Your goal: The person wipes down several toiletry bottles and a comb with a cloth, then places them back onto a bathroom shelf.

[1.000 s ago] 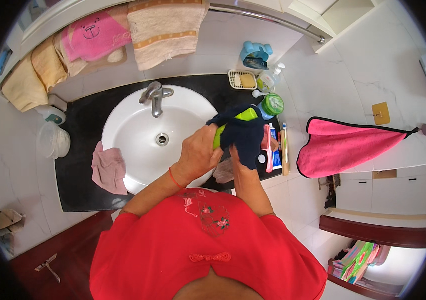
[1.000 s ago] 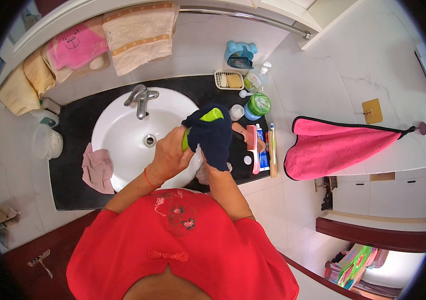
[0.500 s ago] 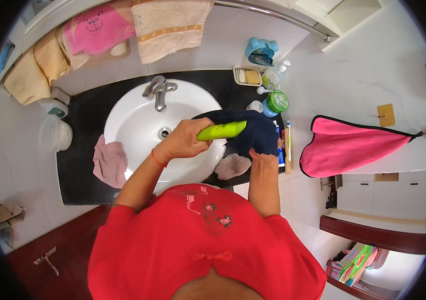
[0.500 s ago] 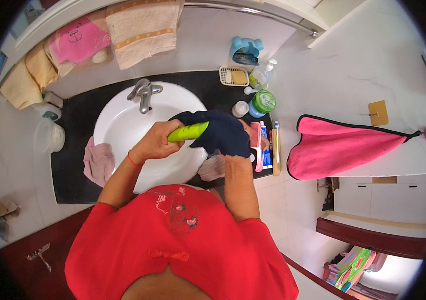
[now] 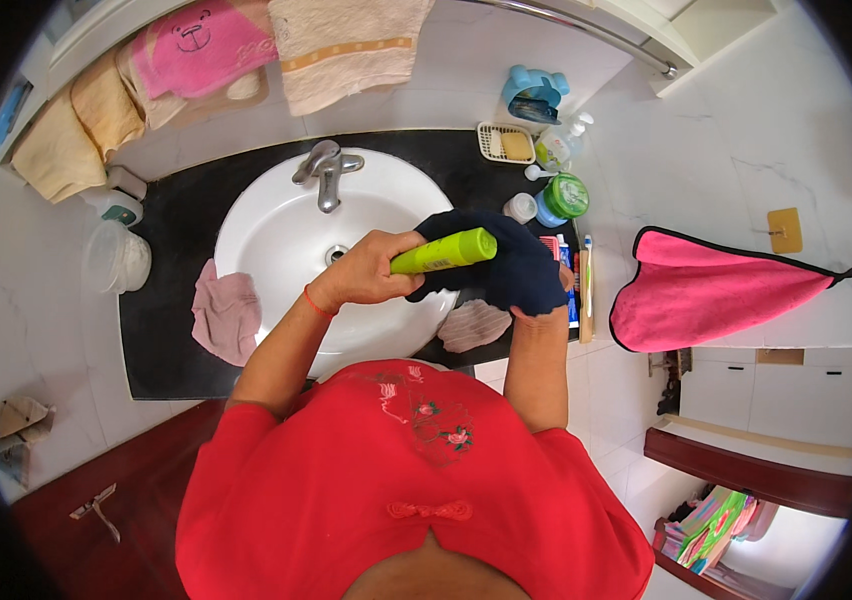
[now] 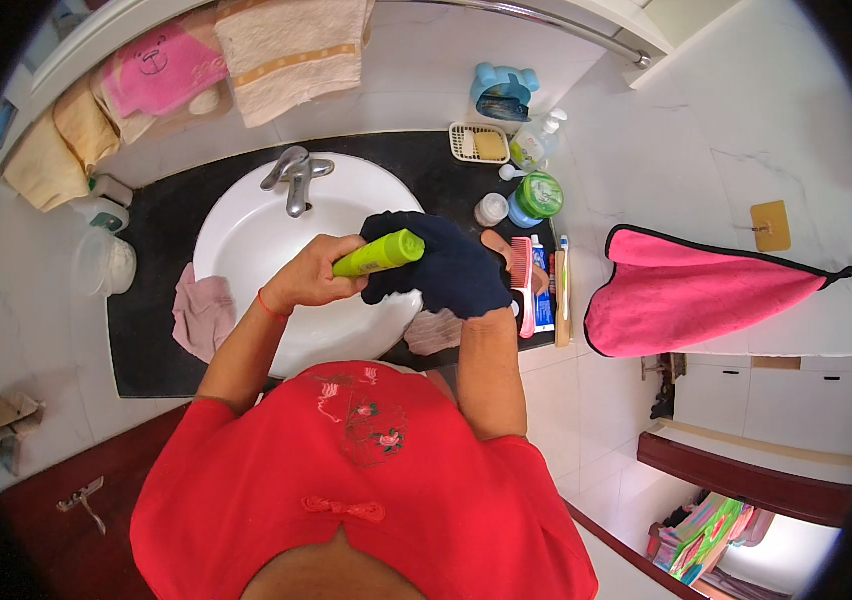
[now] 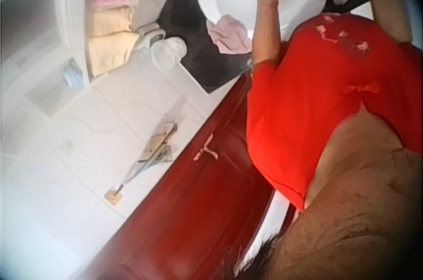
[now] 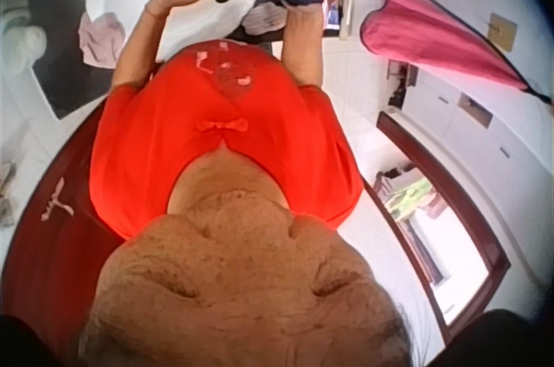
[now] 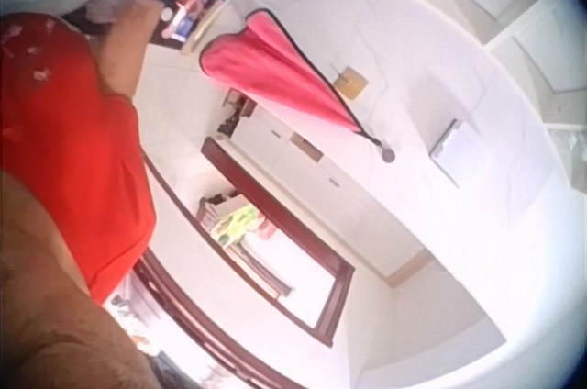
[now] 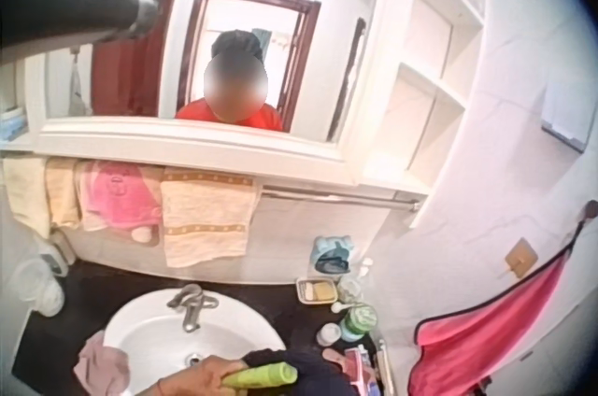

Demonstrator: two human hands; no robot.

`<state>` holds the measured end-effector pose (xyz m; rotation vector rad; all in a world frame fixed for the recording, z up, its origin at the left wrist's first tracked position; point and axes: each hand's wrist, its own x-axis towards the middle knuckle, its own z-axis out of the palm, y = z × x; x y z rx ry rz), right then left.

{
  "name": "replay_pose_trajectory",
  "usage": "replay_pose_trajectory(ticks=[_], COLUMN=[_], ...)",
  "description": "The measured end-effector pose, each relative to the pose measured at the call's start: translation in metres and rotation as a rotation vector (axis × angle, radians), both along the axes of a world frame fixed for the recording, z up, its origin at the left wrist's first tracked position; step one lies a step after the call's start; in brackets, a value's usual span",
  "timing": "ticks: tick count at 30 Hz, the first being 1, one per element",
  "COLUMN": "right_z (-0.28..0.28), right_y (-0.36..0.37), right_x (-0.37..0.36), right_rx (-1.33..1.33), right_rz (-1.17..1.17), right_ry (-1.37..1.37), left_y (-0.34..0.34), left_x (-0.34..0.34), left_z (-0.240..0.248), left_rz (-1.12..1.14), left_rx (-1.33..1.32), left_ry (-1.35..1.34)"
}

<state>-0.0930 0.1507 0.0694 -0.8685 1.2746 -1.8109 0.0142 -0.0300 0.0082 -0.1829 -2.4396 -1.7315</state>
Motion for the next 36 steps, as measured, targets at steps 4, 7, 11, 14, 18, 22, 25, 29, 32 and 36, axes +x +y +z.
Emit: replay_pose_trajectory(ticks=[4, 7, 11, 14, 18, 22, 25, 29, 32, 36], right_z=[0.025, -0.008, -0.021, -0.031, -0.047, -0.068, -0.058, -0.041, -0.042, -0.035], right_y=[-0.005, -0.007, -0.009, -0.005, -0.008, -0.013, -0.016, -0.019, -0.017, -0.009], right_x=[0.002, -0.008, -0.013, 0.001, 0.007, 0.005, 0.016, 0.022, 0.015, 0.01], right_rx=[0.226, 0.043, -0.059, 0.165, 0.347, 0.164, 0.223, 0.322, 0.456, 0.322], right_rz=[-0.075, -0.132, 0.008, -0.024, -0.18, -0.252, -0.299, -0.287, -0.219, -0.154], right_ry=[0.321, 0.928, 1.102, 0.695, 0.596, 0.655, 0.588, 0.651, 0.977, 0.705], left_y=[-0.001, -0.009, -0.019, -0.029, -0.032, -0.032, -0.029, -0.027, -0.027, -0.027], left_x=[-0.003, -0.005, -0.004, -0.002, -0.004, -0.005, -0.004, -0.003, -0.003, -0.006], left_z=[-0.005, -0.009, -0.022, -0.022, -0.011, -0.017, -0.025, -0.027, -0.024, -0.016], left_rz=[0.085, 0.126, 0.138, 0.132, 0.043, 0.094, 0.159, 0.198, 0.193, 0.156], left_rx=[-0.049, -0.175, -0.265, -0.39, -0.481, -0.472, -0.303, -0.343, -0.377, -0.436], left_ry=[0.024, 0.05, -0.002, 0.0, -0.012, 0.012, 0.013, 0.077, 0.131, 0.157])
